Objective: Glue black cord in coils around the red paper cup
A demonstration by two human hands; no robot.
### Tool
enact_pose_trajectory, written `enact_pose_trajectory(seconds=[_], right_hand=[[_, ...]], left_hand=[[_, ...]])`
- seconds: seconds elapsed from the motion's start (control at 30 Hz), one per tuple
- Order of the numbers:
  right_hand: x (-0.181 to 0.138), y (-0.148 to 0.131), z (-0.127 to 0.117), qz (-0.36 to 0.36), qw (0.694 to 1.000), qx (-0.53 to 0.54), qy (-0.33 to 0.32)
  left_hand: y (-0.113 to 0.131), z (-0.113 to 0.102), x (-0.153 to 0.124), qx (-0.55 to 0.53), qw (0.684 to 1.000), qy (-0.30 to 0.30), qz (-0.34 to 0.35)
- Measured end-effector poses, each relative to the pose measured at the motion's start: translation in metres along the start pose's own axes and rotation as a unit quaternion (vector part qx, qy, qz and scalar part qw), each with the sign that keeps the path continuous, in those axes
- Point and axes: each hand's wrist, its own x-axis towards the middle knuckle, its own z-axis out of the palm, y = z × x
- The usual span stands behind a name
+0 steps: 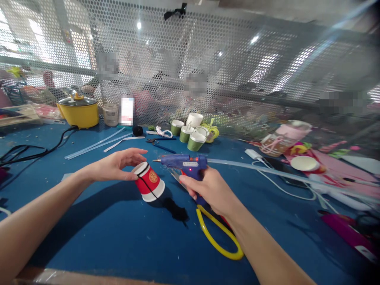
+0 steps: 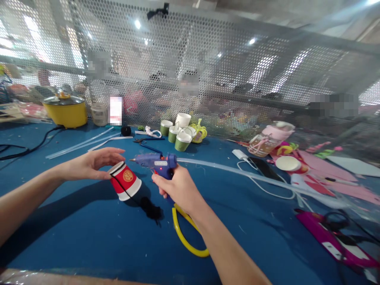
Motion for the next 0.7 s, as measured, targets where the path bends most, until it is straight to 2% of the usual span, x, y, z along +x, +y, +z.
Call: enact_pose_trajectory(seconds=[0.1, 0.17, 0.27, 0.47, 0.6, 0.7], right_hand=[[0.012, 0.012, -0.006, 0.011, 0.998, 0.022, 0.058], [0.021, 0.021, -0.008, 0.018, 0.996, -0.023, 0.085], [0.033, 0.033, -0.009, 0.039, 0.989, -0.111, 0.090], [0.052, 0.051, -0.008, 0.080, 0.968, -0.212, 0.107], [0.057, 0.054, -0.010, 0.066, 0.945, -0.288, 0.139], [0.051, 0.043, -0.005, 0.025, 0.932, -0.323, 0.160]], left_hand=[[0.000, -0.001, -0.001, 0.028, 1.000, 0.004, 0.011], [0.001, -0.001, -0.001, 0.046, 0.999, 0.004, 0.018], [0.005, -0.001, -0.002, 0.072, 0.997, 0.012, 0.019], [0.012, -0.001, -0.004, 0.116, 0.993, 0.025, 0.004], [0.013, 0.000, -0.004, 0.124, 0.992, 0.023, 0.000], [0.013, 0.000, -0.004, 0.119, 0.993, 0.022, -0.003]])
